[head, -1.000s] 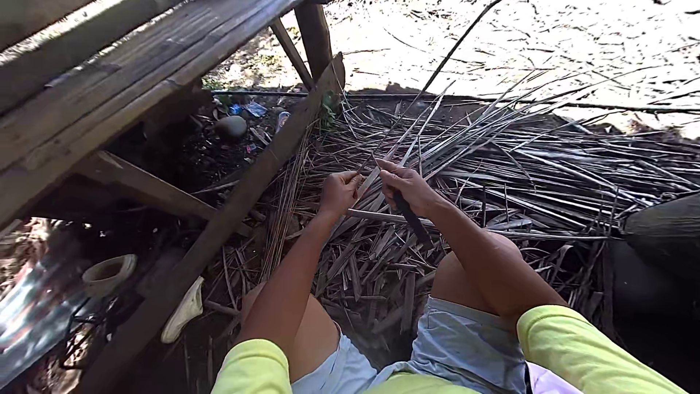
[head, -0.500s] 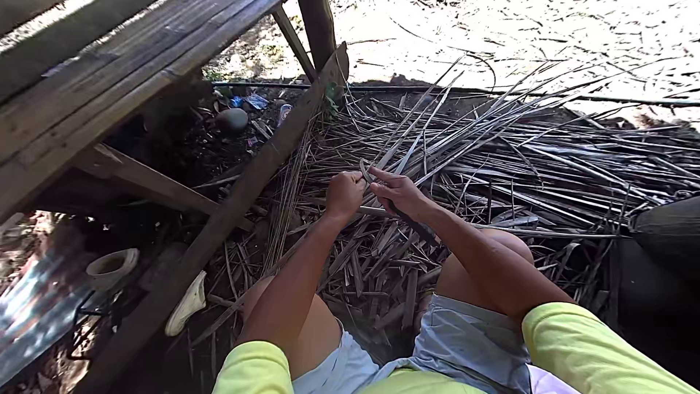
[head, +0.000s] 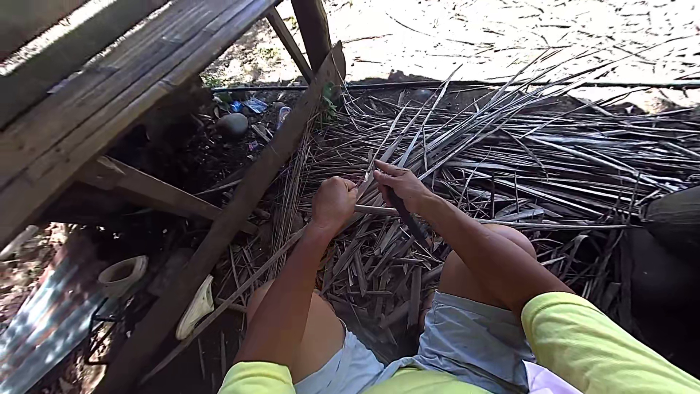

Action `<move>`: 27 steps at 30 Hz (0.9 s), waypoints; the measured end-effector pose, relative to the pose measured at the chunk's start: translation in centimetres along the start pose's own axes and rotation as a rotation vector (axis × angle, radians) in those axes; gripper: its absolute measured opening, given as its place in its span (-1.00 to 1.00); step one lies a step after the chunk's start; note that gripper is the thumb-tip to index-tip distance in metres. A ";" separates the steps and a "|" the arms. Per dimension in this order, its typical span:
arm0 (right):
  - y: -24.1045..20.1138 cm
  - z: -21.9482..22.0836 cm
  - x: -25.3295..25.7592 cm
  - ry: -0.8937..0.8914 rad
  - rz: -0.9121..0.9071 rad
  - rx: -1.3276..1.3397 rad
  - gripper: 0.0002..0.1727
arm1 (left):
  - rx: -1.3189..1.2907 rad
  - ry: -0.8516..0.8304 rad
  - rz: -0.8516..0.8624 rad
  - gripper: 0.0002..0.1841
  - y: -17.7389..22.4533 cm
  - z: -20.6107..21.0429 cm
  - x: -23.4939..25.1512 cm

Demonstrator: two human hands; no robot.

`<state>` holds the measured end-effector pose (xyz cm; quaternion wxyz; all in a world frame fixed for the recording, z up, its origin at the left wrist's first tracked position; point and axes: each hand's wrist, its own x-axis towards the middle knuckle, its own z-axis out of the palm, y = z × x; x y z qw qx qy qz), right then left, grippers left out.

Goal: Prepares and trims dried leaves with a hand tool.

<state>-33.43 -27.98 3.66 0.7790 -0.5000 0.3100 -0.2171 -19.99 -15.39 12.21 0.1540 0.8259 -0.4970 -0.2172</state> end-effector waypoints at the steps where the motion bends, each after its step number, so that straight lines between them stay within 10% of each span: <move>1: -0.1 -0.4 0.2 0.014 -0.001 0.010 -0.44 | 0.008 -0.005 -0.001 -0.71 0.0 -0.2 -0.3; 23: -4.4 -17.7 1.7 0.739 -0.196 0.294 -0.65 | -0.454 0.105 -0.032 -0.84 -5.7 -7.9 -2.3; 27: -4.8 -16.9 -0.1 0.912 0.044 0.420 -0.81 | -0.492 0.199 -0.052 -0.82 -5.5 -7.1 -1.4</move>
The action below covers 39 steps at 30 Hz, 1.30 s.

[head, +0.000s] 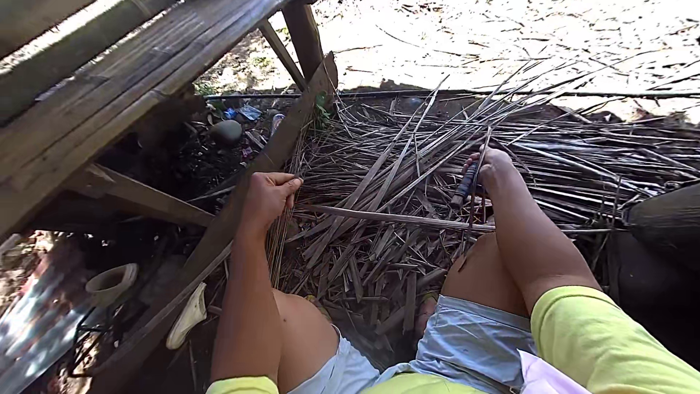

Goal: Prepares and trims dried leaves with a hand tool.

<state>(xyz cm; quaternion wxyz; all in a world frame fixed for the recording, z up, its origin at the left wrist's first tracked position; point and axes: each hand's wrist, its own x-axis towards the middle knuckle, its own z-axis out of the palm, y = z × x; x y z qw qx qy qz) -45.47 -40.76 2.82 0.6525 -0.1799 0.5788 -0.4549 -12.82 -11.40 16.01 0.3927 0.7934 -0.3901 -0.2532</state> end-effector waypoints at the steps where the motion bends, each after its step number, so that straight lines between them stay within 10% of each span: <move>1: 0.5 0.8 -1.2 -0.038 0.069 -0.110 -0.80 | 0.020 -0.024 0.001 -0.80 -0.1 0.9 0.4; 10: 9.3 6.0 -13.4 -1.010 -0.446 -0.581 -0.45 | 0.231 -0.225 0.052 -0.69 -0.1 7.7 2.8; 21: 9.6 7.0 -11.8 -0.920 -0.104 -0.350 -0.43 | 0.125 -0.278 0.053 -0.76 0.2 8.2 1.8; 39: 9.5 6.3 -13.0 -1.054 -0.126 -0.520 -0.40 | 0.862 0.026 0.320 -0.69 1.0 12.4 -1.4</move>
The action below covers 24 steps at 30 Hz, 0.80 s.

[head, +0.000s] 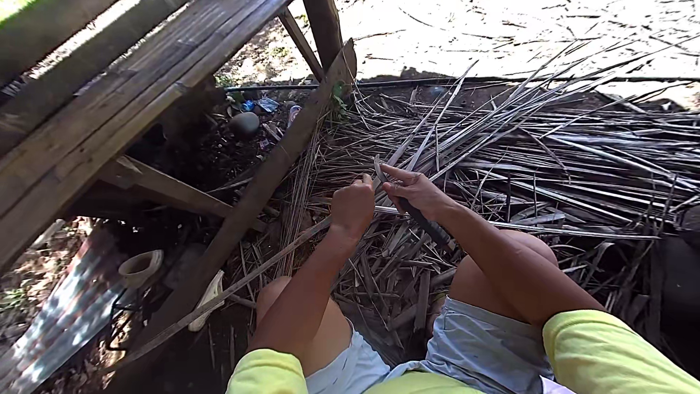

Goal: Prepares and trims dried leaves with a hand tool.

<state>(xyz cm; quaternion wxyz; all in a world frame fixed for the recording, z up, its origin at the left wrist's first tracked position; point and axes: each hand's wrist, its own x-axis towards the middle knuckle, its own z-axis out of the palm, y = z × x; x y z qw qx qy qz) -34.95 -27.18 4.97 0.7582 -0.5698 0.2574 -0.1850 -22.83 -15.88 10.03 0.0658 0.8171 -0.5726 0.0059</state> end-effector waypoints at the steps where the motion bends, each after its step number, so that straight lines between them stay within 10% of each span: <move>1: 0.1 -0.1 0.2 0.024 0.009 0.026 -0.42 | 0.007 0.002 0.008 -0.70 0.0 0.0 -0.1; 24: -2.4 -7.5 3.5 0.332 -0.022 0.175 -0.50 | -0.109 0.108 0.132 -0.72 -1.0 -0.7 -2.6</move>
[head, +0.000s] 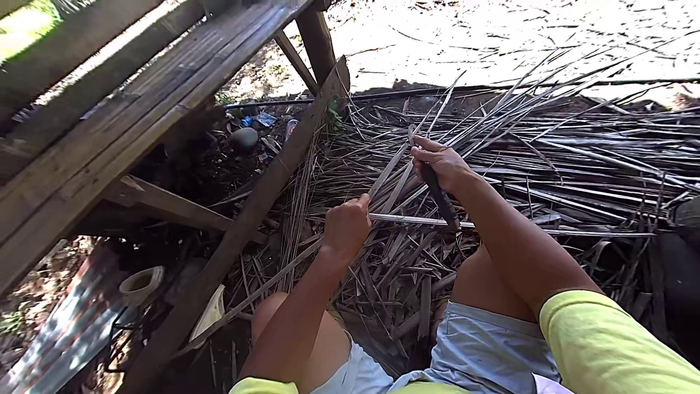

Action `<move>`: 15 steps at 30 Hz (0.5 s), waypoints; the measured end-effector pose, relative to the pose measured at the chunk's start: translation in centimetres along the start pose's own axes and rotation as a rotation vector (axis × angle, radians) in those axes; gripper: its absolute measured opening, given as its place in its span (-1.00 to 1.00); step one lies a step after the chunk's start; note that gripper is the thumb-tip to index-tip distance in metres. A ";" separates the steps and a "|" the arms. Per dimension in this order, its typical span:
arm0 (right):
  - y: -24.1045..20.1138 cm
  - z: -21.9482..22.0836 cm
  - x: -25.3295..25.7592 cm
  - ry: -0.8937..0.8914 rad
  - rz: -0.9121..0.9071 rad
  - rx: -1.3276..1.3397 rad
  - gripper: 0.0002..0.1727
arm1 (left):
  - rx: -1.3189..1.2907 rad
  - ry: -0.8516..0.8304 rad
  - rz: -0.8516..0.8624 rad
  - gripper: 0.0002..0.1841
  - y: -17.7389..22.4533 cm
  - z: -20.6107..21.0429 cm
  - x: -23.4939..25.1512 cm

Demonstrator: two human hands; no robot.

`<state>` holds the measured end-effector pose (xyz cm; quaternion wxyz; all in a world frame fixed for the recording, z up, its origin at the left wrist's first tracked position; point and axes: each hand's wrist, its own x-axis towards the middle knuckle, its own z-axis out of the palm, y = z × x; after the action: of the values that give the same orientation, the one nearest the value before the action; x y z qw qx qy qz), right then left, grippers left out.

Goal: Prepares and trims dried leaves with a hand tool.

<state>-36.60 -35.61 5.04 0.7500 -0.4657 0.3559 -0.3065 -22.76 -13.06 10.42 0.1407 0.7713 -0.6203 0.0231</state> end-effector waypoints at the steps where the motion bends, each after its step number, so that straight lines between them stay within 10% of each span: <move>1: 0.0 -0.2 0.2 0.017 -0.010 0.009 -0.50 | -0.014 -0.019 -0.009 -0.72 0.0 -0.1 0.0; 15: -2.7 -7.4 0.6 0.459 -0.250 0.246 -0.72 | -0.371 -0.049 -0.336 -0.69 -4.6 -1.5 1.6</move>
<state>-42.64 -40.67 5.01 0.6572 -0.3302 0.4164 -0.5346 -17.72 -13.29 11.33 0.2668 0.8249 -0.4802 -0.1335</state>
